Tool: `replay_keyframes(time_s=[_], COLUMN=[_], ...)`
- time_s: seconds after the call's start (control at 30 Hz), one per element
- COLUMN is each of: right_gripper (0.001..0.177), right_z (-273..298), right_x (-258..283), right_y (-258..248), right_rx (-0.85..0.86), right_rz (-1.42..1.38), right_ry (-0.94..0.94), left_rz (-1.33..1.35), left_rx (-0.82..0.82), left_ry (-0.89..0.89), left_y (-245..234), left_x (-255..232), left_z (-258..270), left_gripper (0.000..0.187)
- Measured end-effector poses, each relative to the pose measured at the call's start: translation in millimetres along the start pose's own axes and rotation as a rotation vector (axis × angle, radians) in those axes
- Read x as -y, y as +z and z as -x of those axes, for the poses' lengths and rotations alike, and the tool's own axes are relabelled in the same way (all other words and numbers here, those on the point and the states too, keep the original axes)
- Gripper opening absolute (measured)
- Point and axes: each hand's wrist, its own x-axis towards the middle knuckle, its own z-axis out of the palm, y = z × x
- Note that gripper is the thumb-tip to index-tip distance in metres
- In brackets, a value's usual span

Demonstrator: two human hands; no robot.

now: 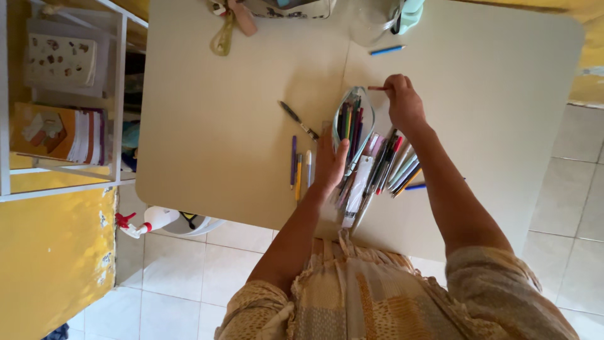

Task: The person organizes stationery items on a white table. They place pens, pencils, and markers into a light blue pencil case and a clear plastic container. The person also handles a ruler and a small plastic bag, placing them into the containers.

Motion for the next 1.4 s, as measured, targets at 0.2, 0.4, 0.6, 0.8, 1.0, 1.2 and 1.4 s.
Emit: replay_keyframes(time_s=[0.2,0.4,0.6,0.8,1.0,1.2,1.4], right_gripper=[0.018,0.034,0.020,0.042,0.046,0.021,0.011], right_z=[52,54,-22,-83,-92,-69,-23], right_x=[45,56,14,-32,-55,-54,-19], right_y=[-36,-13,-2,3,22,25,-3], right_rx=[0.110,0.301,-0.080,-0.047,-0.048,-0.170,-0.145], right_rz=[0.105,0.186,0.090,0.309,0.569,0.550,0.053], right_ry=[-0.474,-0.730,-0.408,-0.218,-0.323,-0.321,-0.129], left_rz=[-0.006,0.017,-0.043,0.011,-0.034,-0.038,0.024], left_rx=[-0.005,-0.034,0.018,-0.011,0.025,0.019,-0.013], left_ry=[-0.096,-0.042,-0.123,-0.078,-0.128,-0.144,-0.137], left_y=[9,12,11,7,5,7,11], left_x=[7,13,15,7,7,13,26], left_z=[7,9,7,6,5,1,5], left_gripper=[0.065,0.066,0.062,0.066,0.061,0.063,0.058])
